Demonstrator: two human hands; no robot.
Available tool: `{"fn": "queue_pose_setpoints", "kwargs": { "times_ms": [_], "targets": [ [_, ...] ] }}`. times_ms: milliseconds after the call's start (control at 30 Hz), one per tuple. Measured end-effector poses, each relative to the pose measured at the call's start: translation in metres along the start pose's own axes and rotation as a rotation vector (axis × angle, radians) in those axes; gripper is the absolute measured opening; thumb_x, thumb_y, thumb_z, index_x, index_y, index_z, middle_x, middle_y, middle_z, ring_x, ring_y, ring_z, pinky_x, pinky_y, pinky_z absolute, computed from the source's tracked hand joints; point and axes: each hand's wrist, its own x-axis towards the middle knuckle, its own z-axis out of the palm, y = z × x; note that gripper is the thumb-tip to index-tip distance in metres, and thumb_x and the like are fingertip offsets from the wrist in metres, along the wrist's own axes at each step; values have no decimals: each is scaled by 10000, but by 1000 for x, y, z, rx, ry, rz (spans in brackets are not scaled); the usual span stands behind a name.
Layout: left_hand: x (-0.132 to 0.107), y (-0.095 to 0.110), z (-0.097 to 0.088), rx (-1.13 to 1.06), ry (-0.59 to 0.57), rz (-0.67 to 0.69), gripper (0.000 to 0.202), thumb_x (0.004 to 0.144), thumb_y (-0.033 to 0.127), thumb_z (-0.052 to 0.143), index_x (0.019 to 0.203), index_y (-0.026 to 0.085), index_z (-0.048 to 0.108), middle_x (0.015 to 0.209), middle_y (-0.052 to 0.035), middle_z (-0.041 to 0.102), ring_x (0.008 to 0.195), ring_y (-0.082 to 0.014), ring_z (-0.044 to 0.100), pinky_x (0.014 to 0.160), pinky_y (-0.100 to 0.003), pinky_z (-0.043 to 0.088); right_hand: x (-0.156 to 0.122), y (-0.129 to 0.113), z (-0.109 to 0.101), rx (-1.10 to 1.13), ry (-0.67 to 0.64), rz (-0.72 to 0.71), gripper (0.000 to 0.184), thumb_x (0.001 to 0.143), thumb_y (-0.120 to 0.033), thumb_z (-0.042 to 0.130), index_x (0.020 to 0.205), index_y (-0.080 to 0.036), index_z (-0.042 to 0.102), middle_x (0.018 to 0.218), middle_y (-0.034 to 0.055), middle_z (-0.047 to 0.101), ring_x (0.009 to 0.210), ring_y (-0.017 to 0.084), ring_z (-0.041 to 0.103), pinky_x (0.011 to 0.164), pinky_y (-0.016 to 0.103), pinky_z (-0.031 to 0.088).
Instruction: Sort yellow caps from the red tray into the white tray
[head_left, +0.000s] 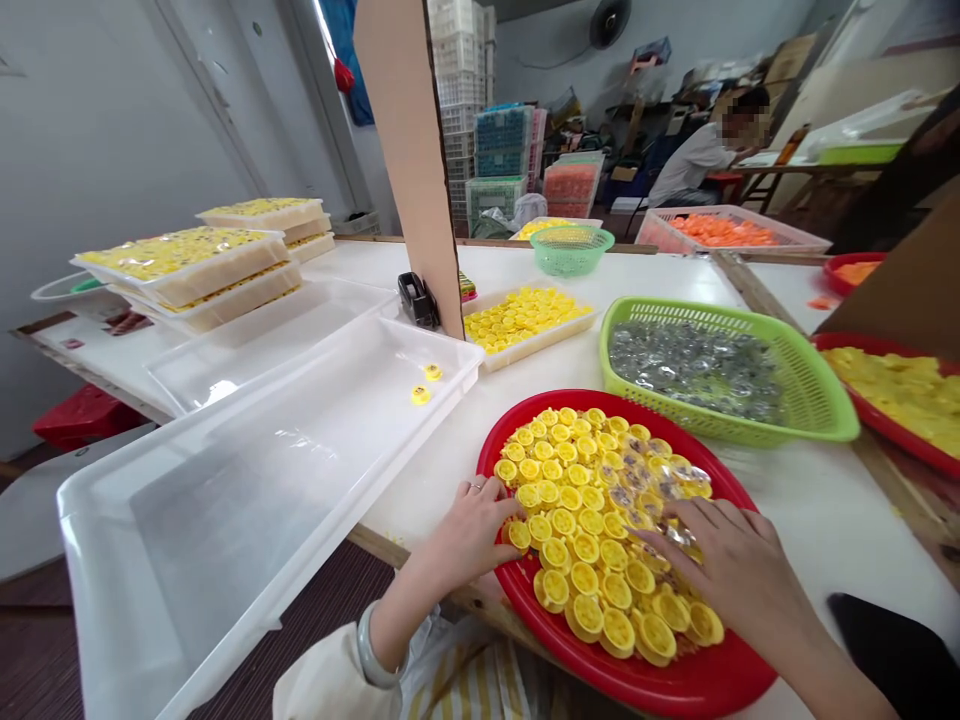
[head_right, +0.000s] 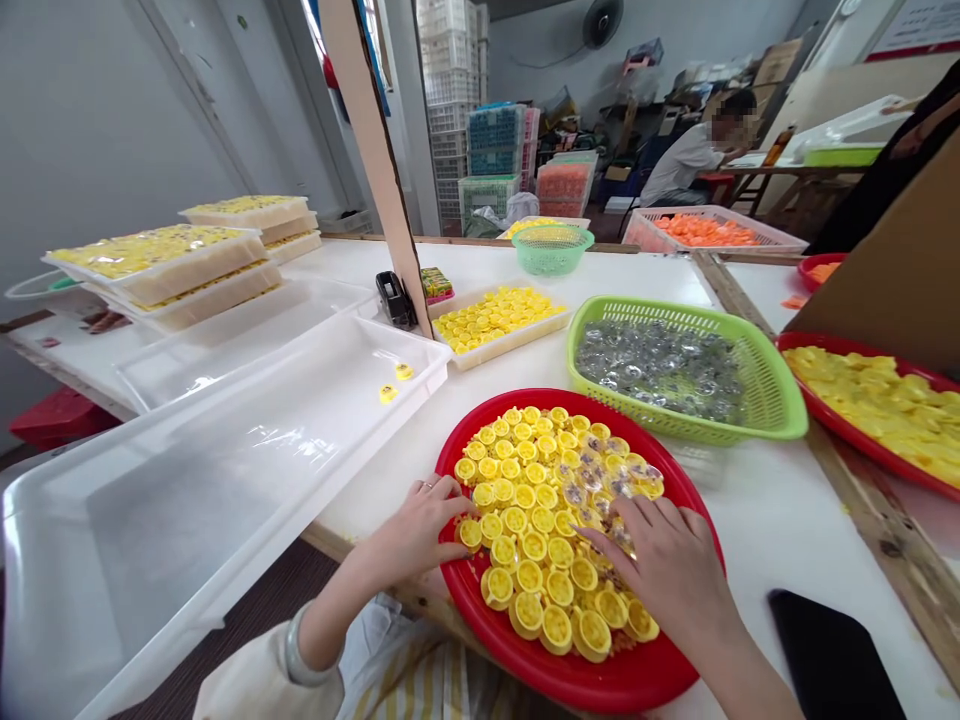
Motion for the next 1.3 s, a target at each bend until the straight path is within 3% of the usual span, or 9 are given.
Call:
{"fn": "queue_pose_setpoints", "kwargs": {
  "times_ms": [133, 300, 433, 567, 733, 900, 1000, 1133, 1300],
  "targets": [
    [6, -2, -2, 47, 15, 34, 272, 788, 318, 733, 1049, 264, 680, 1107, -58, 564, 1088, -283, 517, 969, -464, 394, -11, 1, -1, 193, -7, 140, 516, 927, -672, 340, 983, -223, 589, 882, 62, 710, 815, 259, 647, 708, 388, 425],
    [-5, -3, -17, 25, 91, 82, 271, 789, 250, 735, 1035, 235, 622, 1142, -48, 576, 1088, -258, 520, 948, -423, 396, -21, -1, 0, 474, -88, 413, 471, 871, -665, 457, 1025, -246, 607, 980, 66, 723, 841, 246, 682, 715, 373, 526],
    [-7, 10, -27, -68, 111, 146, 265, 805, 265, 735, 1019, 223, 584, 1102, -28, 627, 1072, -227, 558, 976, -398, 377, -22, -4, -3, 582, -112, 518, 426, 833, -624, 520, 1014, -254, 625, 1012, 68, 715, 843, 245, 682, 733, 368, 555],
    [9, 28, -24, -177, 89, 163, 268, 827, 289, 717, 1052, 231, 583, 1089, -18, 673, 1056, -216, 599, 970, -381, 380, -18, -8, -10, 654, -131, 550, 376, 820, -582, 564, 1017, -267, 625, 993, 42, 704, 795, 207, 672, 729, 328, 559],
    [33, 35, -8, -214, 79, 164, 305, 794, 331, 746, 1042, 229, 601, 1062, -26, 688, 1024, -245, 616, 973, -427, 357, -16, -16, -18, 745, -106, 607, 391, 764, -588, 645, 957, -249, 615, 905, 48, 716, 684, 190, 663, 598, 283, 555],
    [37, 38, 3, -413, 89, 147, 319, 793, 408, 728, 1022, 232, 593, 988, -16, 644, 935, -198, 602, 867, -340, 432, -19, -22, -19, 902, -79, 655, 373, 793, -562, 629, 970, -233, 648, 892, 71, 742, 767, 232, 702, 610, 289, 571],
    [38, 39, 9, -451, 106, 112, 317, 788, 395, 733, 1007, 219, 587, 988, -12, 634, 904, -182, 590, 840, -324, 438, -20, -26, -17, 815, -64, 637, 345, 812, -572, 594, 855, -239, 671, 835, 54, 734, 661, 204, 677, 590, 289, 568],
    [39, 37, 14, -416, 144, 86, 286, 795, 344, 735, 1002, 218, 583, 1037, -16, 636, 971, -201, 586, 893, -355, 418, -19, -27, -15, 742, -54, 616, 382, 844, -580, 540, 979, -239, 648, 802, 46, 709, 604, 178, 630, 532, 273, 542],
    [39, 32, 14, -425, 165, 63, 269, 806, 334, 724, 998, 220, 574, 1024, -22, 640, 976, -207, 587, 913, -373, 419, -23, -15, -22, 576, -88, 511, 361, 905, -545, 467, 1032, -249, 631, 939, 69, 700, 773, 211, 661, 645, 320, 555]
  ]
}}
